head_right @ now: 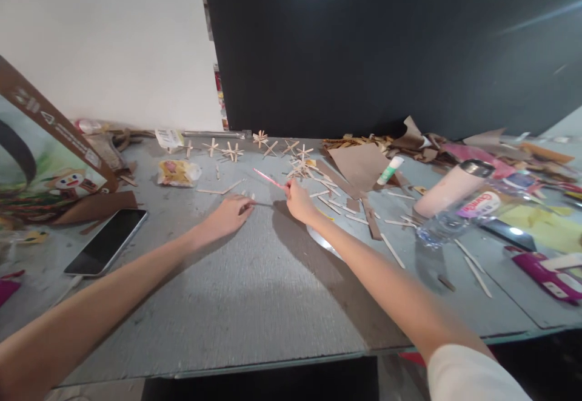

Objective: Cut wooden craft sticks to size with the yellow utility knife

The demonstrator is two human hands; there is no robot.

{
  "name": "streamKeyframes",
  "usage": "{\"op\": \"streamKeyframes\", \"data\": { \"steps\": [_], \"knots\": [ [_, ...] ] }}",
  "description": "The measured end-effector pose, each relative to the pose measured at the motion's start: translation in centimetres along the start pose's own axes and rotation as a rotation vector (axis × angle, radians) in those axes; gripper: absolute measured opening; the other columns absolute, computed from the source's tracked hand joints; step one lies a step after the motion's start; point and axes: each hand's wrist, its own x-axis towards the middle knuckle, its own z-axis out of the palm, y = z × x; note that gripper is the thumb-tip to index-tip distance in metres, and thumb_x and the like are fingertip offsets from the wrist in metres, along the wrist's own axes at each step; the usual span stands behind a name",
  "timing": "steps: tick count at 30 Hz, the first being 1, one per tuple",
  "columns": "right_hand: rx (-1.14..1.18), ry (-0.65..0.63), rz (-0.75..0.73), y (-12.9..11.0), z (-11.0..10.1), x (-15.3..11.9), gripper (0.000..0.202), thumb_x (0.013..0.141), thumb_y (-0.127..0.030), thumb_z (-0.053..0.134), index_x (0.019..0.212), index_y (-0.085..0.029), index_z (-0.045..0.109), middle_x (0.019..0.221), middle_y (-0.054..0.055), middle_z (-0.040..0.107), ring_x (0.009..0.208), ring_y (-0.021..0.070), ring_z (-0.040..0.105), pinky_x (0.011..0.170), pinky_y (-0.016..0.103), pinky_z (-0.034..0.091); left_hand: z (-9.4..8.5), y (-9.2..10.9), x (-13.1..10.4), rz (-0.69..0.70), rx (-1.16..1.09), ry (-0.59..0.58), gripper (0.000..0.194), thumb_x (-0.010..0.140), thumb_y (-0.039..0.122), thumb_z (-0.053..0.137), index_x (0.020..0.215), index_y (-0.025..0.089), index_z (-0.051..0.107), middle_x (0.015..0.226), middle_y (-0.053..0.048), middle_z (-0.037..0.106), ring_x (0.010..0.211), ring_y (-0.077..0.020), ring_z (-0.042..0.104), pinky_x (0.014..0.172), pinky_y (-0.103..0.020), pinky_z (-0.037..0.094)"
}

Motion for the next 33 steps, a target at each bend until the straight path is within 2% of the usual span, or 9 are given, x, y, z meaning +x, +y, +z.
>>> {"op": "streamKeyframes", "data": {
  "steps": [4, 8, 11, 14, 17, 21, 23, 28, 33],
  "knots": [
    [0.097, 0.032, -0.015, 0.3, 0.4, -2.7, 0.031, 0.107, -0.032, 0.027, 0.114, -0.021, 0.055, 0.091, 0.009, 0.07, 0.083, 0.0266, 0.066, 0.081, 0.039, 0.047, 1.4, 0.5, -1.1, 0.147, 0.067, -0.062, 0.03, 0.1, 0.021, 0.05, 0.118, 0.021, 0.075, 0.107, -0.01, 0.073, 0.111, -0.0273, 0.065, 0.105, -0.046, 0.048],
    [0.147, 0.084, -0.053, -0.2, 0.5, -4.6, 0.033, 0.105, -0.047, 0.039, 0.118, -0.021, 0.054, 0.093, 0.006, 0.067, 0.085, 0.0247, 0.064, 0.095, 0.045, 0.042, 2.2, 0.6, -2.1, 0.257, 0.138, -0.052, 0.036, 0.105, 0.024, 0.042, 0.128, 0.02, 0.07, 0.109, -0.011, 0.068, 0.113, -0.0283, 0.061, 0.105, -0.05, 0.048],
    [0.23, 0.21, -0.097, -0.6, 0.4, -5.4, 0.033, 0.104, -0.056, 0.042, 0.097, -0.024, 0.052, 0.086, 0.003, 0.061, 0.083, 0.0236, 0.059, 0.094, 0.044, 0.042, 2.1, 0.4, -2.3, 0.239, 0.13, -0.009, 0.037, 0.105, 0.026, 0.045, 0.135, 0.019, 0.065, 0.115, -0.012, 0.065, 0.115, -0.028, 0.059, 0.107, -0.051, 0.048],
    [0.361, 0.263, -0.161, -0.9, 0.4, -5.8, 0.042, 0.108, -0.057, 0.033, 0.081, -0.027, 0.042, 0.076, 0.001, 0.054, 0.077, 0.0228, 0.053, 0.085, 0.04, 0.044, 1.9, 0.1, -2.4, 0.219, 0.138, 0.004, 0.039, 0.106, 0.026, 0.044, 0.14, 0.017, 0.06, 0.132, -0.014, 0.062, 0.128, -0.0289, 0.054, 0.114, -0.052, 0.044],
    [0.469, 0.209, -0.234, -1.3, 0.0, -6.1, 0.046, 0.111, -0.053, 0.028, 0.079, -0.026, 0.049, 0.075, 0.002, 0.055, 0.077, 0.0228, 0.054, 0.08, 0.039, 0.045, 1.9, 0.0, -2.5, 0.236, 0.153, -0.028, 0.036, 0.107, 0.029, 0.043, 0.137, 0.02, 0.062, 0.141, -0.012, 0.062, 0.138, -0.0283, 0.052, 0.118, -0.052, 0.041],
    [0.476, 0.161, -0.318, -1.8, -0.7, -6.2, 0.049, 0.111, -0.051, 0.034, 0.093, -0.023, 0.069, 0.097, 0.008, 0.061, 0.095, 0.0235, 0.061, 0.087, 0.039, 0.048, 2.0, 0.1, -2.5, 0.238, 0.146, -0.026, 0.032, 0.105, 0.03, 0.049, 0.132, 0.022, 0.064, 0.144, -0.011, 0.063, 0.144, -0.0276, 0.051, 0.122, -0.052, 0.041],
    [0.468, 0.113, -0.333, -1.9, -0.9, -6.2, 0.048, 0.111, -0.051, 0.037, 0.097, -0.023, 0.074, 0.095, 0.007, 0.06, 0.089, 0.0219, 0.062, 0.083, 0.038, 0.049, 2.0, 0.2, -2.6, 0.226, 0.14, -0.031, 0.03, 0.102, 0.029, 0.053, 0.128, 0.021, 0.065, 0.144, -0.012, 0.064, 0.144, -0.0281, 0.052, 0.122, -0.052, 0.041],
    [0.553, 0.023, -0.339, -2.2, -0.9, -6.3, 0.033, 0.108, -0.046, 0.049, 0.105, -0.024, 0.075, 0.091, 0.006, 0.068, 0.081, 0.0216, 0.066, 0.074, 0.037, 0.053, 1.3, 0.4, -2.8, 0.199, 0.114, -0.073, 0.029, 0.102, 0.027, 0.052, 0.126, 0.018, 0.065, 0.149, -0.014, 0.063, 0.146, -0.0283, 0.051, 0.123, -0.051, 0.042],
    [0.602, -0.009, -0.196, -2.5, -1.1, -6.5, 0.028, 0.103, -0.048, 0.059, 0.092, -0.025, 0.071, 0.084, 0.006, 0.072, 0.074, 0.0227, 0.066, 0.061, 0.035, 0.051, 0.8, 0.6, -2.8, 0.177, 0.096, -0.12, 0.034, 0.1, 0.026, 0.054, 0.133, 0.02, 0.063, 0.152, -0.012, 0.06, 0.146, -0.0281, 0.052, 0.123, -0.051, 0.042]
  ]
}}
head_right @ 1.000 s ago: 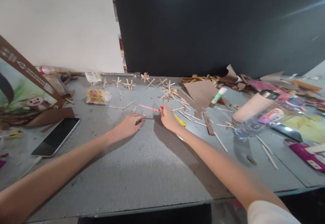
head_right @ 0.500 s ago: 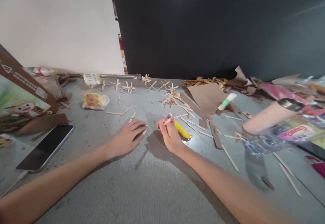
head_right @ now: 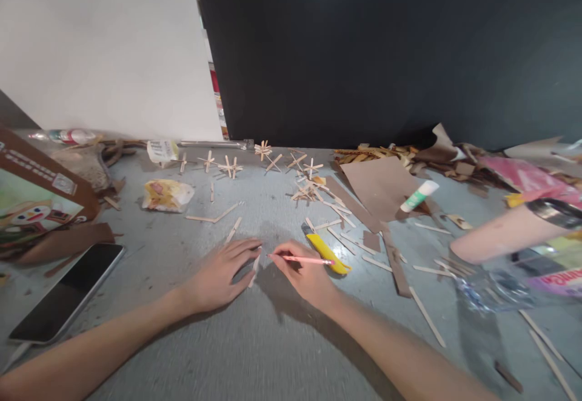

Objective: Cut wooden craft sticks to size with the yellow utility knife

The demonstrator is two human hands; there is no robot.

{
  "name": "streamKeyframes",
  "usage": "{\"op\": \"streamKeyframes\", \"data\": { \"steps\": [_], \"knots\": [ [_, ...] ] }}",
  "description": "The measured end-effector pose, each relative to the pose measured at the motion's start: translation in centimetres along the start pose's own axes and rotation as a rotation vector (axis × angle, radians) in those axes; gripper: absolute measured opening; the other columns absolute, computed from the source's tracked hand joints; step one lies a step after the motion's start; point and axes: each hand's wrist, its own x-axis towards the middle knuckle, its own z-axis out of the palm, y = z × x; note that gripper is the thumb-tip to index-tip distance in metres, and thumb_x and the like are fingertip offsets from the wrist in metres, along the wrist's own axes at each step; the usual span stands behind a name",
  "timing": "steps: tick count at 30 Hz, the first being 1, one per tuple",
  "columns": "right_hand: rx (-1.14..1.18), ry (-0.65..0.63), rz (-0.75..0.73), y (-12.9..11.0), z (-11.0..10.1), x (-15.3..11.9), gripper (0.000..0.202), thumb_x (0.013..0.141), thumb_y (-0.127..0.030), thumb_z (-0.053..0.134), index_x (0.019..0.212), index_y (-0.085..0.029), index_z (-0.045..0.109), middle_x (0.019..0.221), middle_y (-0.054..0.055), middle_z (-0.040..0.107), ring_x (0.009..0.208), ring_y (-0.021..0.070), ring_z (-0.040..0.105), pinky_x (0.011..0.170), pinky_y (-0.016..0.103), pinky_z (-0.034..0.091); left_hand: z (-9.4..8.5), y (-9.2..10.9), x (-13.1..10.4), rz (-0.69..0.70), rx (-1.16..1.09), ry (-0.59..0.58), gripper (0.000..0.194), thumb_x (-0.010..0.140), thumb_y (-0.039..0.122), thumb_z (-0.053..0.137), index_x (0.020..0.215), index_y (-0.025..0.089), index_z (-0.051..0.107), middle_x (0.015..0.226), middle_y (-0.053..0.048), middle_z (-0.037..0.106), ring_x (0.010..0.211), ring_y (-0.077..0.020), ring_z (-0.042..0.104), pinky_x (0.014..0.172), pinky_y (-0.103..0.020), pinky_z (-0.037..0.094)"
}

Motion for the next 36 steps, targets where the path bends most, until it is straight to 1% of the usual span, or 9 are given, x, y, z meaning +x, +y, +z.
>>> {"op": "streamKeyframes", "data": {
  "steps": [3, 8, 12, 17, 21, 23, 25, 29, 36],
  "knots": [
    [0.021, 0.012, 0.052, -0.1, -0.1, 0.2, 0.032, 0.101, -0.052, 0.06, 0.089, -0.024, 0.07, 0.08, 0.005, 0.072, 0.069, 0.0218, 0.065, 0.058, 0.034, 0.05, -0.2, 0.2, 0.1, -0.026, 0.0, 0.006, 0.033, 0.101, 0.027, 0.054, 0.132, 0.021, 0.064, 0.15, -0.011, 0.062, 0.144, -0.0281, 0.054, 0.121, -0.051, 0.043],
    [0.077, 0.048, 0.121, -0.3, -0.3, 0.4, 0.034, 0.1, -0.053, 0.06, 0.09, -0.023, 0.071, 0.083, 0.006, 0.072, 0.074, 0.0213, 0.065, 0.065, 0.034, 0.05, -0.3, 0.5, 0.1, -0.044, 0.001, 0.002, 0.034, 0.101, 0.028, 0.053, 0.133, 0.023, 0.063, 0.15, -0.01, 0.062, 0.143, -0.028, 0.054, 0.121, -0.052, 0.043],
    [0.196, 0.044, 0.213, -0.3, -0.3, 0.4, 0.04, 0.101, -0.057, 0.054, 0.091, -0.023, 0.072, 0.075, 0.003, 0.067, 0.067, 0.0185, 0.059, 0.058, 0.031, 0.044, -0.1, 0.6, 0.0, -0.056, 0.021, 0.002, 0.034, 0.101, 0.028, 0.053, 0.133, 0.023, 0.063, 0.15, -0.009, 0.062, 0.144, -0.028, 0.053, 0.122, -0.052, 0.042],
    [0.279, -0.003, 0.261, 0.2, 0.0, 0.6, 0.039, 0.099, -0.058, 0.057, 0.096, -0.022, 0.073, 0.081, 0.004, 0.071, 0.065, 0.0173, 0.062, 0.053, 0.028, 0.043, 0.3, 0.2, -0.2, -0.071, 0.056, 0.051, 0.032, 0.099, 0.028, 0.056, 0.129, 0.022, 0.065, 0.148, -0.011, 0.063, 0.141, -0.0288, 0.055, 0.12, -0.052, 0.045],
    [0.191, -0.063, 0.118, 0.1, -0.6, 1.2, 0.036, 0.103, -0.051, 0.054, 0.104, -0.023, 0.076, 0.084, 0.006, 0.074, 0.069, 0.0184, 0.066, 0.059, 0.029, 0.049, 0.5, -0.2, -0.3, -0.108, 0.04, 0.095, 0.031, 0.098, 0.028, 0.058, 0.126, 0.022, 0.067, 0.148, -0.011, 0.063, 0.141, -0.0295, 0.056, 0.119, -0.053, 0.046],
    [0.126, -0.1, -0.007, -0.1, -1.1, 1.5, 0.033, 0.104, -0.046, 0.054, 0.107, -0.023, 0.078, 0.087, 0.007, 0.075, 0.075, 0.0193, 0.068, 0.066, 0.031, 0.052, 0.5, -0.2, -0.3, -0.118, 0.025, 0.088, 0.032, 0.098, 0.031, 0.059, 0.127, 0.023, 0.067, 0.149, -0.011, 0.062, 0.142, -0.0295, 0.055, 0.121, -0.052, 0.045],
    [0.129, -0.136, -0.055, 0.0, -1.4, 1.5, 0.03, 0.104, -0.044, 0.056, 0.107, -0.023, 0.079, 0.086, 0.006, 0.074, 0.073, 0.0181, 0.067, 0.067, 0.031, 0.052, 0.4, -0.1, -0.2, -0.13, 0.015, 0.07, 0.035, 0.098, 0.034, 0.059, 0.13, 0.022, 0.067, 0.152, -0.011, 0.06, 0.145, -0.0295, 0.053, 0.122, -0.052, 0.043],
    [0.241, -0.18, 0.07, 0.5, -1.4, 1.2, 0.034, 0.101, -0.048, 0.061, 0.098, -0.02, 0.079, 0.075, 0.003, 0.069, 0.058, 0.0135, 0.06, 0.052, 0.026, 0.046, 0.3, 0.0, -0.1, -0.14, -0.002, 0.033, 0.04, 0.099, 0.037, 0.058, 0.136, 0.022, 0.065, 0.154, -0.011, 0.059, 0.148, -0.0286, 0.05, 0.125, -0.05, 0.04],
    [0.248, -0.238, 0.251, 0.6, -1.1, 1.0, 0.034, 0.096, -0.051, 0.064, 0.1, -0.019, 0.074, 0.072, 0.001, 0.067, 0.058, 0.0139, 0.06, 0.053, 0.024, 0.047, 0.4, -0.2, -0.1, -0.135, -0.02, 0.026, 0.043, 0.099, 0.04, 0.059, 0.138, 0.022, 0.064, 0.152, -0.012, 0.061, 0.147, -0.0297, 0.051, 0.124, -0.053, 0.04]
  ]
}}
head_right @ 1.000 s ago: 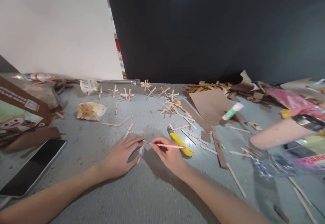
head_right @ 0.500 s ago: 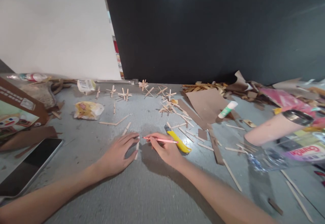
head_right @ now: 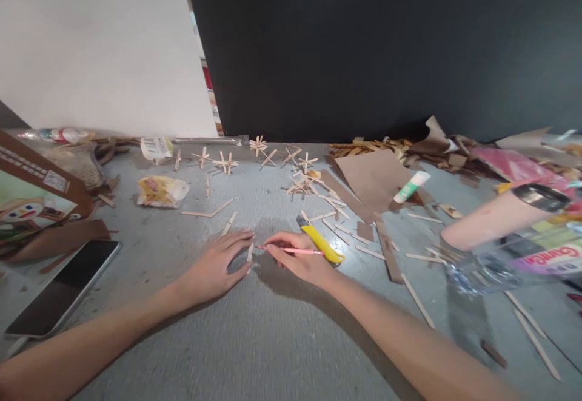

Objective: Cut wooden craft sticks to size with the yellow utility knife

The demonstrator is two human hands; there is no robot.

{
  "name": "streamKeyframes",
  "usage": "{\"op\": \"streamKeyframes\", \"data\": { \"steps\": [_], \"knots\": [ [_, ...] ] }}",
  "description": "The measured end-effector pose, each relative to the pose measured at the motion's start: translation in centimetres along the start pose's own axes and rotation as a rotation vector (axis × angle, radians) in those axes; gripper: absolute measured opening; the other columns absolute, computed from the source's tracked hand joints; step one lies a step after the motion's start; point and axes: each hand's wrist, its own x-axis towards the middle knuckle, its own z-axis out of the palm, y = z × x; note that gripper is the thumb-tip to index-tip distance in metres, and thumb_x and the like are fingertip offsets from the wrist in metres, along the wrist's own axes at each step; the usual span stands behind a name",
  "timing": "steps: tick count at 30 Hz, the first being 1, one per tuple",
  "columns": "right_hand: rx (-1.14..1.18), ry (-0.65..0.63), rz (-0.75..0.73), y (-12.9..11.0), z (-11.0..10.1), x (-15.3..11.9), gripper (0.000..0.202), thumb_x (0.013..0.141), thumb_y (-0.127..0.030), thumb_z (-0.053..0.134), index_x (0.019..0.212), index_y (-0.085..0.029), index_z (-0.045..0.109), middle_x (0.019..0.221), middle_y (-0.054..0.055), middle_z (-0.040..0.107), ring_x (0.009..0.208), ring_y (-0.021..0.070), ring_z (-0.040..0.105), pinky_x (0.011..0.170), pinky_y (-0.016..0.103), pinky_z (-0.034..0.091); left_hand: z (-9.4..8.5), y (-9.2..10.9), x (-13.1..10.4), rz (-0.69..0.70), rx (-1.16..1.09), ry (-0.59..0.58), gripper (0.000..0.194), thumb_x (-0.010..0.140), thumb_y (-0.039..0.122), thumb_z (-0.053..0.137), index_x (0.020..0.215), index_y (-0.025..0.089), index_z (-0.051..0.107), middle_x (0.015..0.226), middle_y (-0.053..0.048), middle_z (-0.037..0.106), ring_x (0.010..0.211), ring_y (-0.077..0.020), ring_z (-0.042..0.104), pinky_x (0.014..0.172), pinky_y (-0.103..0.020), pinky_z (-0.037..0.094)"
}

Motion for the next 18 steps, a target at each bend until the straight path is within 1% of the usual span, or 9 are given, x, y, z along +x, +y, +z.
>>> {"op": "streamKeyframes", "data": {
  "steps": [4, 7, 12, 18],
  "knots": [
    [-0.017, 0.004, 0.003, -0.13, -0.04, 0.04, 0.034, 0.095, -0.051, 0.064, 0.1, -0.019, 0.073, 0.072, 0.001, 0.065, 0.057, 0.0135, 0.058, 0.052, 0.024, 0.044, -0.06, 0.11, -0.01, 0.011, -0.021, 0.012, 0.04, 0.099, 0.039, 0.059, 0.136, 0.024, 0.064, 0.151, -0.011, 0.062, 0.146, -0.0284, 0.052, 0.124, -0.052, 0.04],
    [-0.022, -0.003, -0.002, -0.19, -0.07, 0.04, 0.033, 0.095, -0.05, 0.064, 0.102, -0.019, 0.074, 0.07, 0.001, 0.065, 0.057, 0.014, 0.058, 0.052, 0.025, 0.044, -0.04, 0.24, 0.0, 0.006, -0.014, 0.011, 0.042, 0.099, 0.039, 0.058, 0.138, 0.023, 0.063, 0.152, -0.011, 0.062, 0.146, -0.0285, 0.052, 0.124, -0.052, 0.04],
    [-0.041, -0.022, -0.03, -0.34, -0.11, -0.06, 0.032, 0.095, -0.047, 0.064, 0.099, -0.018, 0.076, 0.07, 0.002, 0.066, 0.057, 0.0141, 0.058, 0.052, 0.025, 0.043, 0.23, 0.15, 0.01, 0.02, 0.001, 0.018, 0.044, 0.1, 0.039, 0.058, 0.141, 0.023, 0.062, 0.153, -0.01, 0.061, 0.148, -0.0284, 0.051, 0.126, -0.052, 0.039],
    [-0.063, -0.011, -0.006, -0.3, 0.0, -0.17, 0.032, 0.094, -0.048, 0.065, 0.1, -0.02, 0.077, 0.072, 0.002, 0.068, 0.058, 0.0142, 0.059, 0.052, 0.025, 0.044, 0.49, -0.04, 0.01, 0.036, -0.014, 0.033, 0.045, 0.099, 0.036, 0.058, 0.141, 0.021, 0.062, 0.152, -0.011, 0.061, 0.148, -0.0281, 0.051, 0.125, -0.052, 0.039]
  ]
}}
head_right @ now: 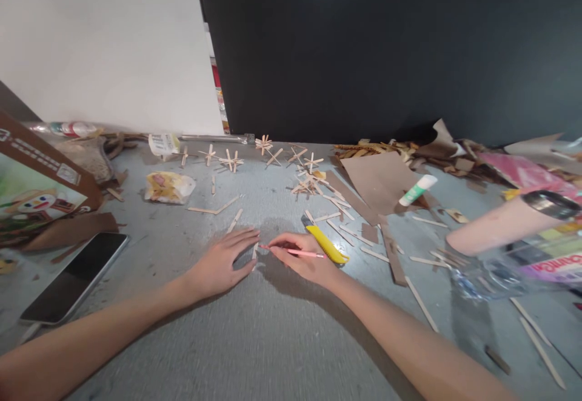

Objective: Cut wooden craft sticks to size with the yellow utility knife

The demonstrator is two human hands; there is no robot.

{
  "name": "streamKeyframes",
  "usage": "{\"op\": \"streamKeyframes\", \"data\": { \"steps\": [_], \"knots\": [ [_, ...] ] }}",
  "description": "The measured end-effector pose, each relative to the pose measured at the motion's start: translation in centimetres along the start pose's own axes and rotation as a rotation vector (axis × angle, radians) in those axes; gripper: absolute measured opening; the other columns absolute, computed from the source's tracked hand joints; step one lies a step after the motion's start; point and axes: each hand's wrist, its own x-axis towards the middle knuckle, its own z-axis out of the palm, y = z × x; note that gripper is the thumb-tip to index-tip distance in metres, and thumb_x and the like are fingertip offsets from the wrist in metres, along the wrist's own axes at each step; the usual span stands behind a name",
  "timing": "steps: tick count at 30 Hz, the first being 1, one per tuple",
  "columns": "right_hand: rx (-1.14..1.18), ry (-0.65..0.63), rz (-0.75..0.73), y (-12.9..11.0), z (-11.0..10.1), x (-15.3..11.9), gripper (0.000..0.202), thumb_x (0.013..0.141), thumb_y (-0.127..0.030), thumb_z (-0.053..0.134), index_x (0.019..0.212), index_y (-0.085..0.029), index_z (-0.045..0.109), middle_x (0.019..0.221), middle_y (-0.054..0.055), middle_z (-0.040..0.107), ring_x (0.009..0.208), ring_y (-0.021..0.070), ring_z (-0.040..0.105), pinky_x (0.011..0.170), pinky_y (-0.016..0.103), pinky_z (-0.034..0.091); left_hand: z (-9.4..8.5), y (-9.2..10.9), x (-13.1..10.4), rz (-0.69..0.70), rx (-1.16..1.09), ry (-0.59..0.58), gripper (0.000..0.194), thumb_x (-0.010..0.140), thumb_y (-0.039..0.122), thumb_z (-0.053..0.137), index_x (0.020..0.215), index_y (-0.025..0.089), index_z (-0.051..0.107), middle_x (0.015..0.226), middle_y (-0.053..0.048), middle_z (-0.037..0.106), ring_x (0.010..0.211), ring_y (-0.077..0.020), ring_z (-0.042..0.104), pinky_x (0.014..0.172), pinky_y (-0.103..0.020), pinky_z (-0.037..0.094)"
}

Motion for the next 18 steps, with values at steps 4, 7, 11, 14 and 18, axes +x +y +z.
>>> {"op": "streamKeyframes", "data": {
  "steps": [4, 7, 11, 14, 18],
  "knots": [
    [-0.022, -0.004, -0.014, -0.11, 0.0, -0.02, 0.031, 0.094, -0.047, 0.065, 0.1, -0.02, 0.078, 0.074, 0.003, 0.069, 0.059, 0.0146, 0.059, 0.053, 0.025, 0.043, -0.09, 0.08, 0.02, -0.003, 0.002, -0.008, 0.046, 0.1, 0.037, 0.057, 0.142, 0.02, 0.061, 0.153, -0.012, 0.061, 0.149, -0.0281, 0.05, 0.126, -0.051, 0.039],
    [-0.051, -0.004, -0.021, -0.14, -0.02, -0.04, 0.03, 0.094, -0.045, 0.064, 0.1, -0.02, 0.079, 0.075, 0.003, 0.07, 0.06, 0.015, 0.059, 0.053, 0.026, 0.043, -0.12, 0.1, -0.02, -0.015, -0.004, -0.009, 0.047, 0.099, 0.038, 0.058, 0.143, 0.022, 0.059, 0.152, -0.011, 0.061, 0.149, -0.0283, 0.05, 0.125, -0.051, 0.039],
    [-0.067, -0.007, -0.027, -0.04, -0.01, -0.08, 0.03, 0.094, -0.044, 0.063, 0.102, -0.02, 0.079, 0.078, 0.004, 0.072, 0.062, 0.0155, 0.06, 0.054, 0.026, 0.042, -0.14, 0.07, -0.1, -0.065, -0.032, -0.01, 0.055, 0.099, 0.043, 0.061, 0.149, 0.023, 0.052, 0.156, -0.014, 0.057, 0.149, -0.0303, 0.049, 0.123, -0.052, 0.041],
    [-0.069, -0.021, -0.018, -0.01, -0.02, -0.08, 0.032, 0.096, -0.045, 0.062, 0.104, -0.019, 0.079, 0.078, 0.004, 0.072, 0.062, 0.0153, 0.059, 0.054, 0.026, 0.042, -0.18, 0.09, -0.08, -0.102, -0.076, -0.02, 0.054, 0.101, 0.043, 0.059, 0.151, 0.023, 0.048, 0.159, -0.014, 0.053, 0.15, -0.0298, 0.047, 0.124, -0.052, 0.04],
    [-0.072, -0.03, -0.041, -0.08, -0.06, -0.05, 0.034, 0.097, -0.044, 0.061, 0.107, -0.017, 0.079, 0.076, 0.005, 0.072, 0.061, 0.0153, 0.058, 0.053, 0.026, 0.041, -0.2, 0.11, 0.06, -0.121, -0.136, -0.005, 0.052, 0.1, 0.042, 0.059, 0.148, 0.023, 0.05, 0.156, -0.014, 0.056, 0.147, -0.0293, 0.05, 0.123, -0.052, 0.042]
  ]
}}
